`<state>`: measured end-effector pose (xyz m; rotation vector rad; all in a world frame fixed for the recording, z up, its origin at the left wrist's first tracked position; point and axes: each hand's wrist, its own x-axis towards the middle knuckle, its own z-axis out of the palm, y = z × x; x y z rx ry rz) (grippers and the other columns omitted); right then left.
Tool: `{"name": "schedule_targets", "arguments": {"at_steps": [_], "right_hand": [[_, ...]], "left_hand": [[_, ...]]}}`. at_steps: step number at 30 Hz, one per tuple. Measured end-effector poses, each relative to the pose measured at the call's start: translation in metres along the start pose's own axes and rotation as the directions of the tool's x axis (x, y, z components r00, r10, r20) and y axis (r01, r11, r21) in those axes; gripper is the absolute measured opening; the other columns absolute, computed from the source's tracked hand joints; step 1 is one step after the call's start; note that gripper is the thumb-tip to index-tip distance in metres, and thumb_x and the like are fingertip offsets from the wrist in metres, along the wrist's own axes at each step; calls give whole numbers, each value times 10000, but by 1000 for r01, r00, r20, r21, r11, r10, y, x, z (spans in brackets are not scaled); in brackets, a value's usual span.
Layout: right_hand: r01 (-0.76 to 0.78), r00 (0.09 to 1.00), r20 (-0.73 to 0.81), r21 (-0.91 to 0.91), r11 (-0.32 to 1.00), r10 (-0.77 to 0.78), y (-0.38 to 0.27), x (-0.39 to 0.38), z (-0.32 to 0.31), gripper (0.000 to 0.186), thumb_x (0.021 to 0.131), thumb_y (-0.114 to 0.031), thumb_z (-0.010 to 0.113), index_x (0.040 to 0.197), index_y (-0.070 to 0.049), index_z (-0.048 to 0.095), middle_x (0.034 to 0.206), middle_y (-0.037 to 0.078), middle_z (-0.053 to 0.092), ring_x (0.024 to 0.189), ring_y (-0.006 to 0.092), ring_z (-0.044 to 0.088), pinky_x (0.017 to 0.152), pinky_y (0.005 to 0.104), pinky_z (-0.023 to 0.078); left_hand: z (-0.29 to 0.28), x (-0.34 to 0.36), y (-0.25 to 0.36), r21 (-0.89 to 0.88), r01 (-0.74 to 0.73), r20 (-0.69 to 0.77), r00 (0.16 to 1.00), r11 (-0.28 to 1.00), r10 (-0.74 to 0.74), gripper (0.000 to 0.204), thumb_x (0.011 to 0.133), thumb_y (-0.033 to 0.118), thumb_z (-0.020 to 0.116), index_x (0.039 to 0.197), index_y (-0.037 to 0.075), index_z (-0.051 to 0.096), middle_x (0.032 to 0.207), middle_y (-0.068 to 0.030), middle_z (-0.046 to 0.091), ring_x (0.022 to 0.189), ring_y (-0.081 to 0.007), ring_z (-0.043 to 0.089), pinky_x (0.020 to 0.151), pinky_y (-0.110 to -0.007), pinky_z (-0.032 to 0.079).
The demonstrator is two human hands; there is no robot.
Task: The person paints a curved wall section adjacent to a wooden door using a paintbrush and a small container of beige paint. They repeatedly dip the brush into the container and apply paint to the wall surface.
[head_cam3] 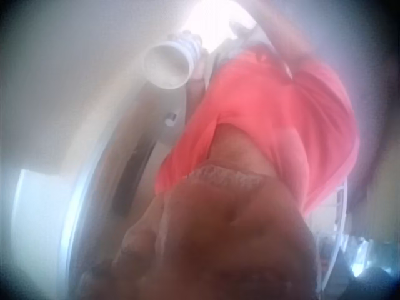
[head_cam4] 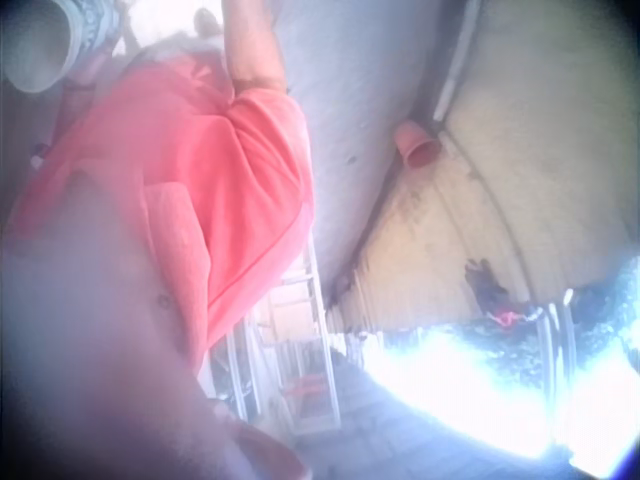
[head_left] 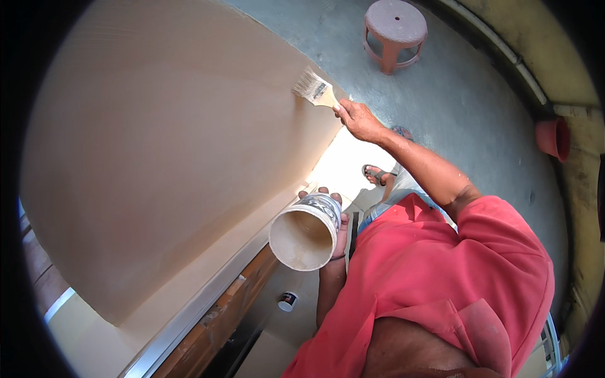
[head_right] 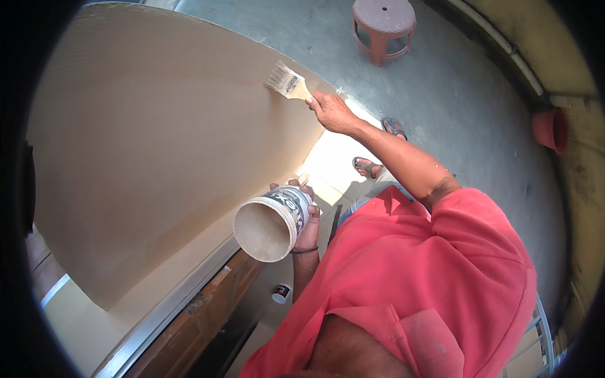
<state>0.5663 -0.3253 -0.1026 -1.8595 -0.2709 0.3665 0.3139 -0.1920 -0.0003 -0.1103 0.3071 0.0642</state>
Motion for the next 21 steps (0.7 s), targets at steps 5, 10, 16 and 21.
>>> {"name": "schedule_targets", "arguments": {"at_steps": [5,10,16,21], "right_hand": [[-402,910,187,190,896,369,1,-18,-2,417,1112,-298,539,862,24,628,676,71,571,592,177,541,565,385,462],[-244,966,172,377,893,191,-116,-10,-51,400,1119,-291,559,850,-2,628,645,-25,501,534,67,396,467,291,328],[346,919,0,475,809,-393,-231,-47,-90,446,1177,-382,485,954,-22,623,625,-48,455,544,42,393,492,259,328],[357,927,-19,340,870,-374,-230,3,-66,449,1180,-383,469,938,-29,603,648,-22,481,555,64,410,510,279,353]], "left_hand": [[0,-2,-3,23,-41,80,996,999,39,529,1056,471,605,1548,280,566,1588,-157,449,1486,-406,396,1029,-639,526],[-3,8,-1,18,-12,118,993,1000,10,540,1058,471,603,1552,259,562,1582,-166,465,1479,-399,410,1041,-635,528],[-8,3,-9,36,-96,87,992,995,93,592,1059,527,591,1581,256,518,1577,-192,509,1433,-442,506,948,-572,578],[-6,3,-9,65,-118,120,987,991,109,611,1049,529,605,1586,251,511,1557,-200,530,1416,-444,523,946,-560,576]]}}
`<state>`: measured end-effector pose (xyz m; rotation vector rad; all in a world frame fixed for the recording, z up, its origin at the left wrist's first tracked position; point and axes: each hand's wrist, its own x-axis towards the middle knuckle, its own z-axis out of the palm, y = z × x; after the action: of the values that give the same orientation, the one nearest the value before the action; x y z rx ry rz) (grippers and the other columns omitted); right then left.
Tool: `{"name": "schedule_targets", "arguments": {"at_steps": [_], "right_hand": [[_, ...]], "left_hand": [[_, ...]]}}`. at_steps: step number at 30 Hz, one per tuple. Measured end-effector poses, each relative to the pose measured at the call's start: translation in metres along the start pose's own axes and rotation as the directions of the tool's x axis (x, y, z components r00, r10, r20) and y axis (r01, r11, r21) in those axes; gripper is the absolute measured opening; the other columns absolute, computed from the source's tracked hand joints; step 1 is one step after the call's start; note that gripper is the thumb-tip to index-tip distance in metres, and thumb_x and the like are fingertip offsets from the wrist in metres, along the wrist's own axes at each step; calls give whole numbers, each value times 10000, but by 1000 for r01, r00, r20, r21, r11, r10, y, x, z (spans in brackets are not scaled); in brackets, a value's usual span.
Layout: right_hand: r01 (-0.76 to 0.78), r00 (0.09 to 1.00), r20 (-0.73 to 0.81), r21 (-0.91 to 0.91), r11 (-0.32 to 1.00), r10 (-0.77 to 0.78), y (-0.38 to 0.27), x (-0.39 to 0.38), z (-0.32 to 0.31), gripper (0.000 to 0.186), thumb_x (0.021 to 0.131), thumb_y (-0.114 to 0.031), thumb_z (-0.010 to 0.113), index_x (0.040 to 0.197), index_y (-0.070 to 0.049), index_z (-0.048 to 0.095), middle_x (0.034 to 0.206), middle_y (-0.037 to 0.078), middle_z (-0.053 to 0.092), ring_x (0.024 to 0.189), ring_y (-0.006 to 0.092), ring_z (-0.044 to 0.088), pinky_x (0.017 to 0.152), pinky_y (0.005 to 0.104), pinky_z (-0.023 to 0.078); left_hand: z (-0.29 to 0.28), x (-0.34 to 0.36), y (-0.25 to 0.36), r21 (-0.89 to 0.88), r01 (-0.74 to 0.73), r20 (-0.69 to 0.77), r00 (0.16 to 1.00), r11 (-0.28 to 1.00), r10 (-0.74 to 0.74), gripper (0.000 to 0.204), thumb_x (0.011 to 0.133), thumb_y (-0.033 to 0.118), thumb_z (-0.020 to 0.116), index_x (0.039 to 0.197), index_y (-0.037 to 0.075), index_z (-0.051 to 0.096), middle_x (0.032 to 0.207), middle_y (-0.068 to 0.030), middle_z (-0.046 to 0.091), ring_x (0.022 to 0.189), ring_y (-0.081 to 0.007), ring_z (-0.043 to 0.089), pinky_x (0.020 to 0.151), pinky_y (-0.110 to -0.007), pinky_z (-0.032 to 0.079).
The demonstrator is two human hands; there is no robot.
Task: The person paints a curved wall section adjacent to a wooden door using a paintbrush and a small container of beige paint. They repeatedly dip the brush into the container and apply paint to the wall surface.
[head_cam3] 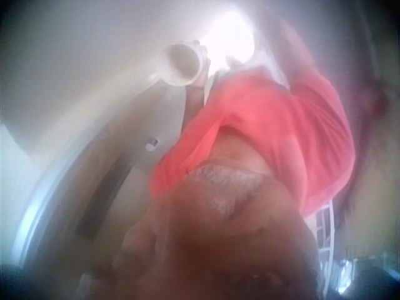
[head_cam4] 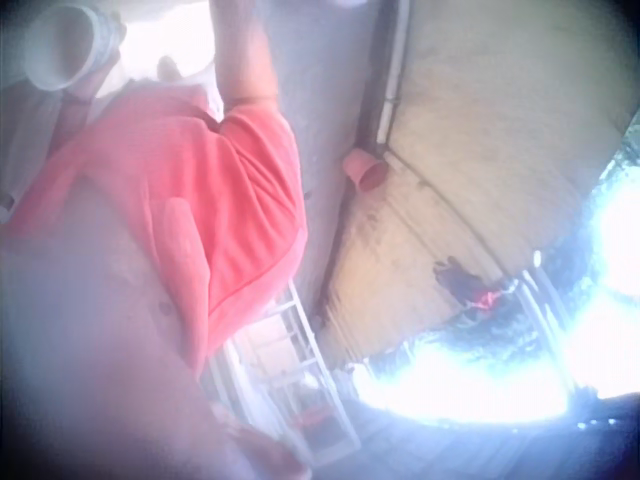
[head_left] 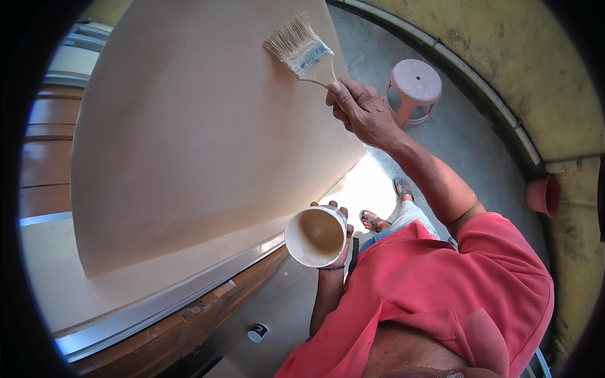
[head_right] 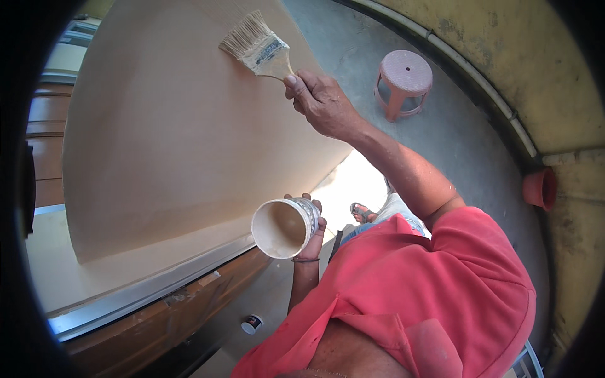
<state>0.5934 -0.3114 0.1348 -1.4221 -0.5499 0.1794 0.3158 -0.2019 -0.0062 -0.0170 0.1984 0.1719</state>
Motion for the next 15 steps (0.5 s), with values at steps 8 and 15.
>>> {"name": "schedule_targets", "arguments": {"at_steps": [8,15], "right_hand": [[-614,789,30,55,787,613,89,-72,-36,439,1171,-345,470,898,-22,587,676,-22,472,502,68,395,434,283,325],[-590,805,49,182,787,592,23,-44,-36,405,1162,-295,512,977,33,661,662,-17,478,426,58,362,382,264,250]], "left_hand": [[-2,1,-3,-38,-53,8,999,998,54,601,1036,527,629,1562,251,539,1560,-175,511,1421,-425,500,933,-551,578],[-4,7,1,-73,18,0,1000,997,-18,543,1035,530,624,1496,247,585,1531,-150,522,1383,-405,502,924,-539,564]]}}
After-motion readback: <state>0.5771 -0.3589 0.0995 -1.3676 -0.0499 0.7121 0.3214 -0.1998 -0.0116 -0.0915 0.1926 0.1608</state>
